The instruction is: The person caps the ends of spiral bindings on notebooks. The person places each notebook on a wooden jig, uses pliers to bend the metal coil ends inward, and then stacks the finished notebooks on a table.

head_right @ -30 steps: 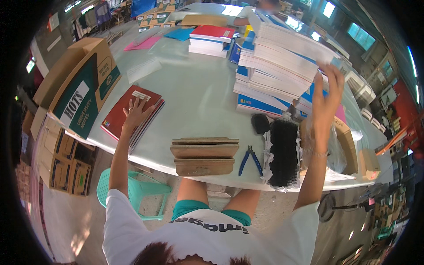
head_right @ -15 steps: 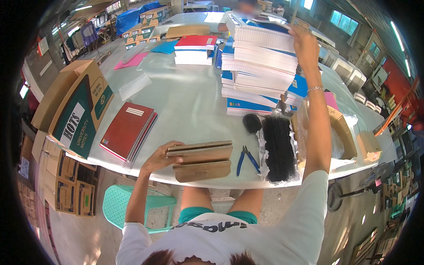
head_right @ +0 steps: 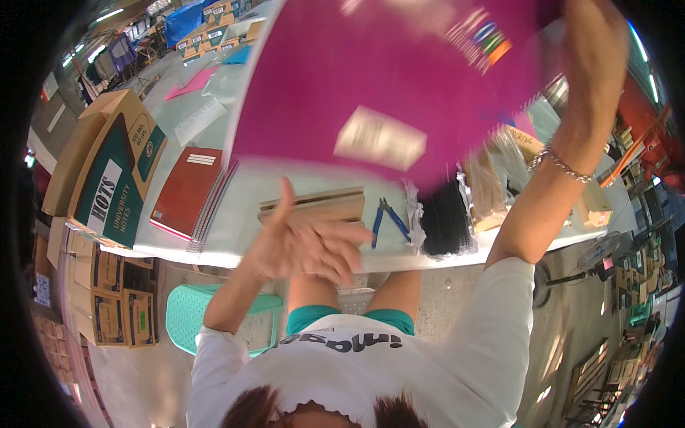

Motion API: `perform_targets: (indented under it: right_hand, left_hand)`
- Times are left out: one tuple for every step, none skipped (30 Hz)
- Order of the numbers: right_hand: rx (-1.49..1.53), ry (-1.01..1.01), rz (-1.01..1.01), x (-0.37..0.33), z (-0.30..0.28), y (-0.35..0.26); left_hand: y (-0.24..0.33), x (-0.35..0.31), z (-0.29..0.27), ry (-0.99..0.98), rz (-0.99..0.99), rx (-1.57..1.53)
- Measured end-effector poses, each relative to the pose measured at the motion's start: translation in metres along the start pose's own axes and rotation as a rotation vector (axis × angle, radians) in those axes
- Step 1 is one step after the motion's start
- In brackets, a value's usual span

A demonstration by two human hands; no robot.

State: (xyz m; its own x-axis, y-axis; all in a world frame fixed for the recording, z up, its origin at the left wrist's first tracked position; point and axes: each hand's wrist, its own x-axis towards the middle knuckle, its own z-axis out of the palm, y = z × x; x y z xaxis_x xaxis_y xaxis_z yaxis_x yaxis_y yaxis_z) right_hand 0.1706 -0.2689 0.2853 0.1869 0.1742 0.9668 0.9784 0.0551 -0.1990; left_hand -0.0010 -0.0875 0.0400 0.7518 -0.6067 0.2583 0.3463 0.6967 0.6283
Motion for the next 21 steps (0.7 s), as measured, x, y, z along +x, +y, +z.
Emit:
perform_targets:
  right_hand:
    - [0.164,-0.192,0.051,-0.008,0.01,-0.005]
    - [0.286,-0.28,0.033,-0.017,0.019,-0.004]
    - [0.401,-0.314,-0.003,-0.025,0.025,-0.002]
    - [0.556,-0.337,-0.044,-0.033,0.036,0.004]
    - [0.705,-0.351,-0.097,-0.04,0.047,0.011]
    - [0.783,-0.356,-0.181,-0.041,0.047,0.015]
    - [0.794,-0.363,-0.331,-0.043,0.043,0.023]
    - [0.714,-0.384,-0.557,-0.036,0.035,0.038]
    - [0.59,-0.412,-0.791,-0.024,0.009,0.047]
    - [0.581,-0.402,-1.011,-0.019,0.017,0.054]
    - [0.609,-0.355,-0.664,-0.052,0.007,0.05]
    - [0.572,-0.357,-0.456,-0.063,-0.023,0.038]
    - [0.744,-0.337,-0.053,-0.09,-0.017,0.04]
    - [0.881,-0.302,0.376,-0.108,-0.024,0.033]
    - [0.954,-0.255,0.614,-0.122,-0.03,0.033]
    - [1.033,-0.249,0.773,-0.132,-0.027,0.023]
    - [1.082,-0.198,0.809,-0.155,-0.026,0.044]
    - [0.821,-0.287,0.742,-0.173,-0.03,0.05]
    - [0.589,-0.377,0.677,-0.195,-0.025,0.055]
    - [0.58,-0.323,0.788,-0.207,-0.017,0.053]
    - [0.623,-0.268,0.79,-0.23,-0.004,0.06]
  left_hand:
    - [-0.021,0.007,0.002,-0.033,-0.004,-0.152]
    - [-0.04,0.016,0.004,-0.068,-0.016,-0.23]
    - [-0.059,0.025,0.008,-0.101,-0.029,-0.308]
    - [-0.073,0.028,0.013,-0.179,-0.012,-0.519]
    - [-0.076,0.026,0.017,-0.209,0.009,-0.62]
    - [-0.079,0.028,0.02,-0.264,0.008,-0.726]
    - [-0.079,0.029,0.024,-0.022,0.078,-0.639]
    - [-0.078,0.029,0.03,0.219,0.149,-0.545]
    - [-0.07,0.044,0.04,-0.051,0.238,-0.685]
    - [-0.063,0.037,0.036,0.308,0.331,-0.436]
    - [-0.054,0.026,0.031,0.665,0.407,-0.18]
    - [-0.038,0.028,0.031,0.639,0.428,-0.015]
    - [-0.023,0.01,0.029,0.715,0.506,0.164]
    - [-0.011,0.007,0.025,0.765,0.724,0.18]
    - [0.006,0.001,0.018,0.864,0.81,0.353]
    - [0.019,0.004,0.033,0.971,0.886,0.501]
    - [0.031,0.003,0.018,1.026,1.029,0.711]
    - [0.04,0.002,0.016,1.009,1.012,0.805]
    - [0.043,-0.004,0.015,1.029,0.985,0.888]
    - [0.046,-0.003,0.014,1.031,0.953,0.962]
    - [0.047,-0.004,0.013,1.043,0.953,0.97]
